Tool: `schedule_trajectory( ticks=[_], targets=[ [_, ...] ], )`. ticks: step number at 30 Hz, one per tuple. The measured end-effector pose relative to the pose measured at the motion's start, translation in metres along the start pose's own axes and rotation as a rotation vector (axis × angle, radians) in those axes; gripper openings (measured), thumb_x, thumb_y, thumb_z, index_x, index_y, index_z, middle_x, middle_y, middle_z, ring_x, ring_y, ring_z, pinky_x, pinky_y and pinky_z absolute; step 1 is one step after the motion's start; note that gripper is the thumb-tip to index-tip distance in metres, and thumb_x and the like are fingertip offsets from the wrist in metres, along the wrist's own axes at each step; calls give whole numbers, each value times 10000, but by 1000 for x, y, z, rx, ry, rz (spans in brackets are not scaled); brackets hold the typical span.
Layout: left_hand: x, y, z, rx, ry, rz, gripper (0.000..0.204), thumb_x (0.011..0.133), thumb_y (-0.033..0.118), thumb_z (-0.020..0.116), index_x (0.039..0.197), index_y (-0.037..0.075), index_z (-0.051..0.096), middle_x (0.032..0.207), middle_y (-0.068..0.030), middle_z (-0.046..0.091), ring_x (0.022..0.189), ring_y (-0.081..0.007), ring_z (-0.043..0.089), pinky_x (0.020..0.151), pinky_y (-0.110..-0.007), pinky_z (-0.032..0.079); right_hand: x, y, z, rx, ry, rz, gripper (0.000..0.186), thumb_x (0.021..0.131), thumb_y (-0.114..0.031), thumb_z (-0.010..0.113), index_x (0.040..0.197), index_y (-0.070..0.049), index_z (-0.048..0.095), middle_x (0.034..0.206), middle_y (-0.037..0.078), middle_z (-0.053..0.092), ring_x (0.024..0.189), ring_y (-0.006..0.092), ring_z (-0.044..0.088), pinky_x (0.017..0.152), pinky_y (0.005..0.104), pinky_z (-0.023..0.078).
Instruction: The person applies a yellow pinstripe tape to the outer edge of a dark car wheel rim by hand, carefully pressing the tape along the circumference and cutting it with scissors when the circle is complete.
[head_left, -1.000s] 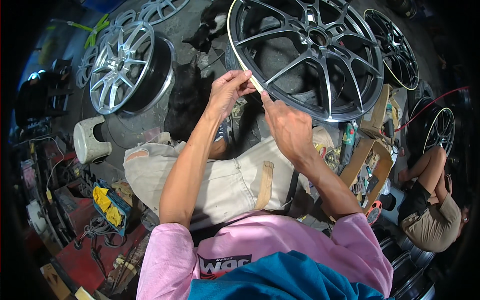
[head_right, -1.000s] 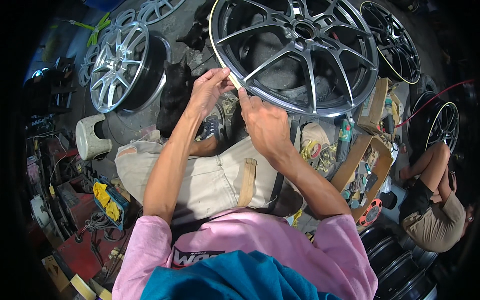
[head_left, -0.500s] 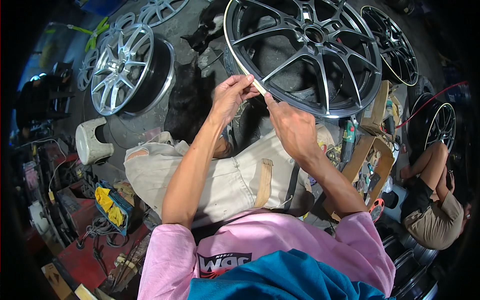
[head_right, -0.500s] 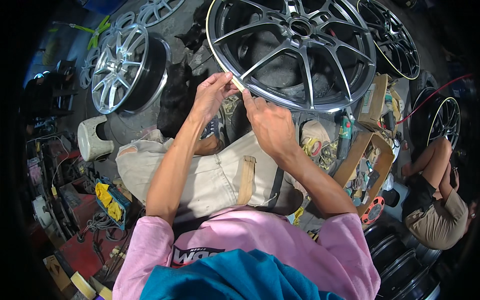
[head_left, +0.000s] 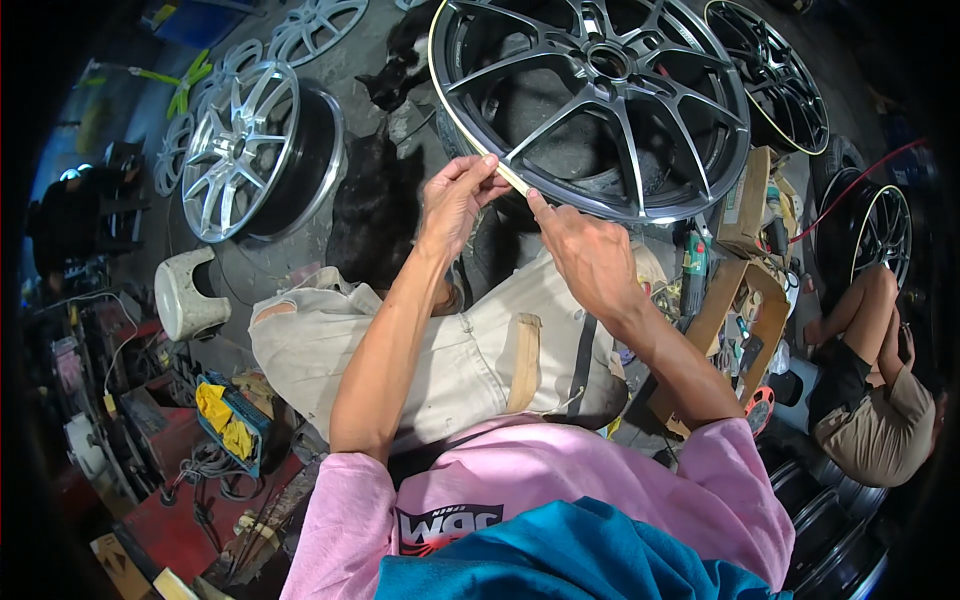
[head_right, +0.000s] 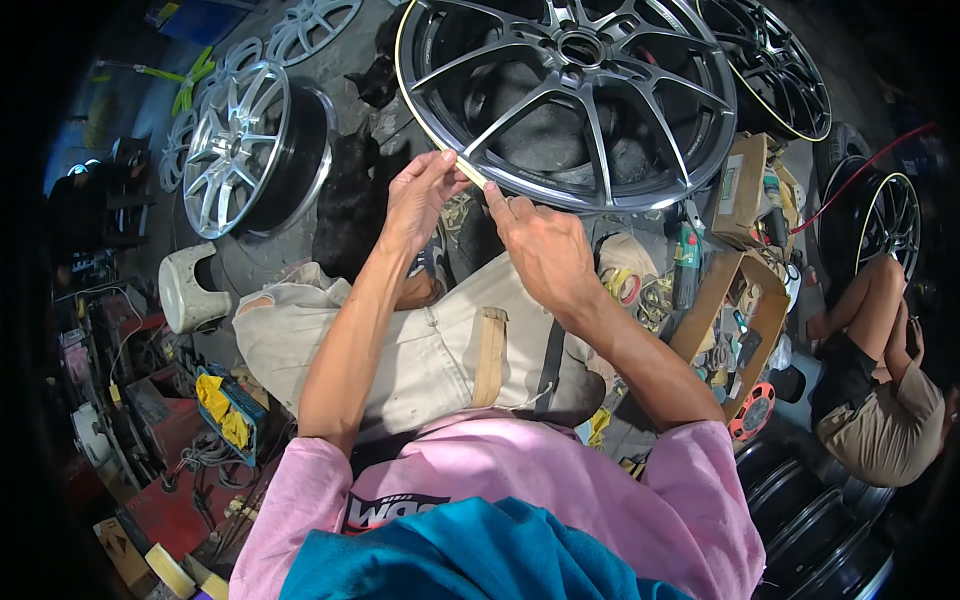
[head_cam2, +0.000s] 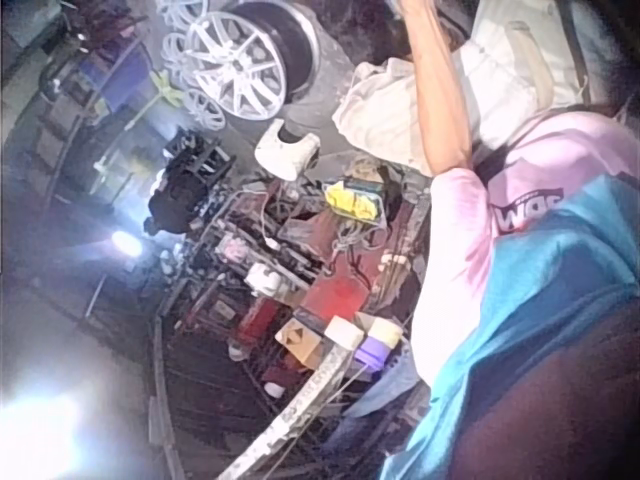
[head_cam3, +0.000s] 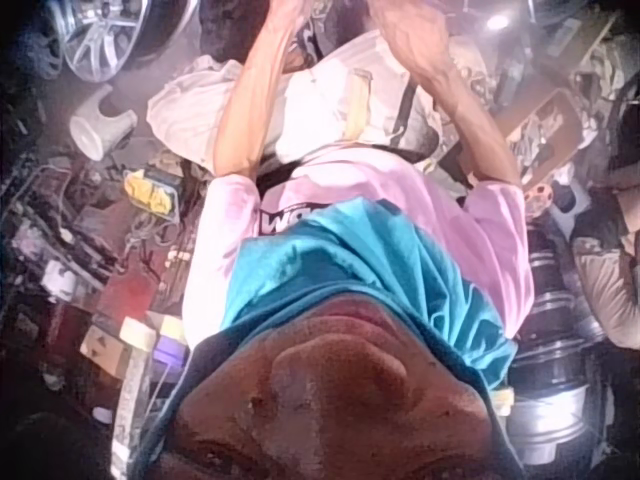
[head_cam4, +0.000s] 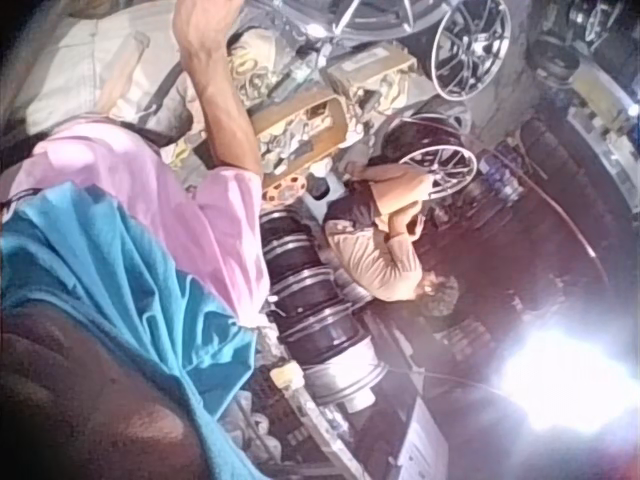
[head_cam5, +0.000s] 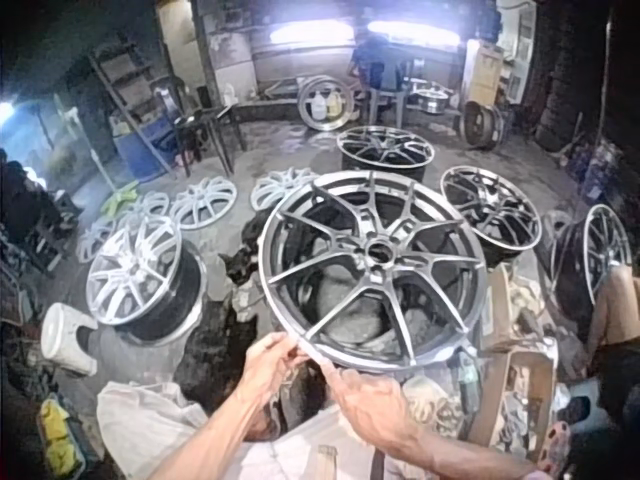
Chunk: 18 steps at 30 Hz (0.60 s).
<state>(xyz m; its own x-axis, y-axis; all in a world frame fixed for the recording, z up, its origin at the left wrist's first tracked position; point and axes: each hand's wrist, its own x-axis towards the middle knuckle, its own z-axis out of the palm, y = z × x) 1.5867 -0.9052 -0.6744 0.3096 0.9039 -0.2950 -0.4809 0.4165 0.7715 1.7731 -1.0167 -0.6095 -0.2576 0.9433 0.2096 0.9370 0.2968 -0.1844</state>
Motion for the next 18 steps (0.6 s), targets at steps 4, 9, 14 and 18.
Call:
schedule_trajectory(
  ticks=[4, 9, 14, 18],
  targets=[
    [-3, -3, 3, 5, -14, -17, 264, 965, 179, 779, 1089, -26, 669, 980, -115, 732, 880, -183, 730, 862, -330, 628, -4, 5, 3, 0, -7, 12, 523, 949, -180, 703, 1456, -121, 591, 797, 73, 631, 646, 233, 681, 563, 374, 555],
    [-7, -4, 7, 19, 2, -14, 262, 968, 181, 776, 1088, -25, 668, 977, -125, 737, 883, -188, 734, 867, -345, 627, -5, 7, -8, 33, -74, 5, 493, 942, -92, 606, 1434, -49, 612, 863, 125, 670, 679, 268, 712, 602, 384, 580],
    [-10, -8, 11, 26, 6, -12, 256, 968, 178, 775, 1084, -23, 668, 974, -125, 741, 881, -185, 736, 864, -342, 626, -10, 15, -6, 17, -48, -17, 513, 961, -143, 661, 1466, -103, 580, 826, 102, 641, 661, 257, 695, 583, 389, 565],
    [-12, -11, 14, 26, 1, -23, 249, 967, 175, 776, 1081, -19, 669, 966, -122, 745, 870, -186, 739, 859, -342, 626, -11, 16, -17, 31, -149, -5, 561, 909, -61, 591, 1470, -46, 573, 909, 135, 678, 762, 283, 732, 663, 392, 591]
  ],
)
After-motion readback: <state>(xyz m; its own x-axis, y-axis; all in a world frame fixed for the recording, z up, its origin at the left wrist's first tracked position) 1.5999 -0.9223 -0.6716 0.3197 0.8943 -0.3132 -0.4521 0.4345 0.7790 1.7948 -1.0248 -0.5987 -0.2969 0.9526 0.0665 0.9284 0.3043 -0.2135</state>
